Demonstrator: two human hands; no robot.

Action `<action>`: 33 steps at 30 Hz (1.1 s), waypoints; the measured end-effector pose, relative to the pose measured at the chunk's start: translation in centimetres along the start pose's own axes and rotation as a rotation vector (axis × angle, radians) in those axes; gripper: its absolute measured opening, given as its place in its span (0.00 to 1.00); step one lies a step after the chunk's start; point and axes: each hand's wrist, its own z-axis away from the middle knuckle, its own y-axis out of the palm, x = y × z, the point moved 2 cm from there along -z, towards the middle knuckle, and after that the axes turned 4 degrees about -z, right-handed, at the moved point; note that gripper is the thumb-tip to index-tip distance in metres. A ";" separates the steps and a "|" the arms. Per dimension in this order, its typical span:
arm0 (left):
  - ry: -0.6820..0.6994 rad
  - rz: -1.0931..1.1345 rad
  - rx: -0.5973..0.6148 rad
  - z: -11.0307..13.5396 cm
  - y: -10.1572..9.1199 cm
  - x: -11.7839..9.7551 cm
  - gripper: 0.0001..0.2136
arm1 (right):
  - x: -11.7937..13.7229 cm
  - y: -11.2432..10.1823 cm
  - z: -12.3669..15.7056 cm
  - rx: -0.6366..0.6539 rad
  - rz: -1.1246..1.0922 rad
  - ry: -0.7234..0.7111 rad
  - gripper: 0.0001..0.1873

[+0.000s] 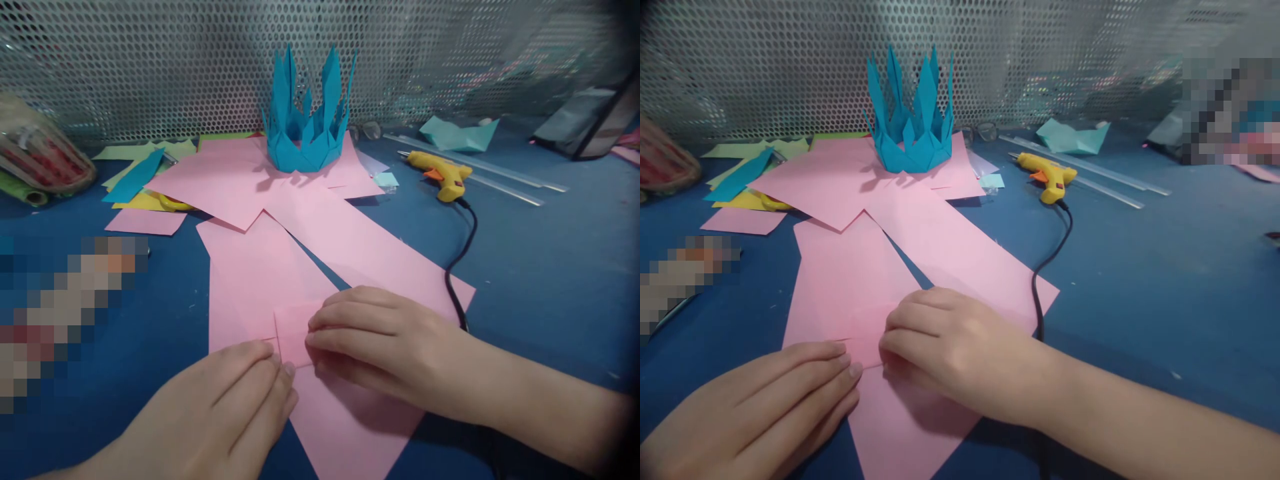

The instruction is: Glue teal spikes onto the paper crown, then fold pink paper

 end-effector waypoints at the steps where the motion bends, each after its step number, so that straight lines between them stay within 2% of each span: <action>1: 0.012 -0.029 0.007 0.2 0.1 -0.2 0.16 | 0.1 0.0 0.0 -0.004 0.035 -0.027 0.12; 8: -0.088 -0.153 -0.083 1.1 0.6 -1.4 0.14 | 0.4 0.0 0.1 0.011 0.128 -0.090 0.14; 12: -0.121 -0.108 -0.093 1.1 0.6 -1.1 0.09 | 0.4 0.3 0.0 -0.027 0.125 -0.087 0.11; 19: -0.003 -0.080 0.069 1.2 0.2 -0.2 0.12 | 0.4 0.5 0.0 -0.015 0.099 -0.059 0.10; 24: -0.046 -0.136 0.024 1.3 0.3 -0.5 0.13 | 0.5 0.5 -0.3 -0.034 0.071 -0.040 0.11; 28: -0.005 -0.129 0.024 0.7 -0.1 -0.3 0.13 | 0.5 0.5 -0.2 -0.044 0.047 -0.056 0.10; 33: -0.055 0.006 0.046 0.4 0.3 0.4 0.08 | 0.7 0.5 0.0 -0.044 0.084 -0.033 0.11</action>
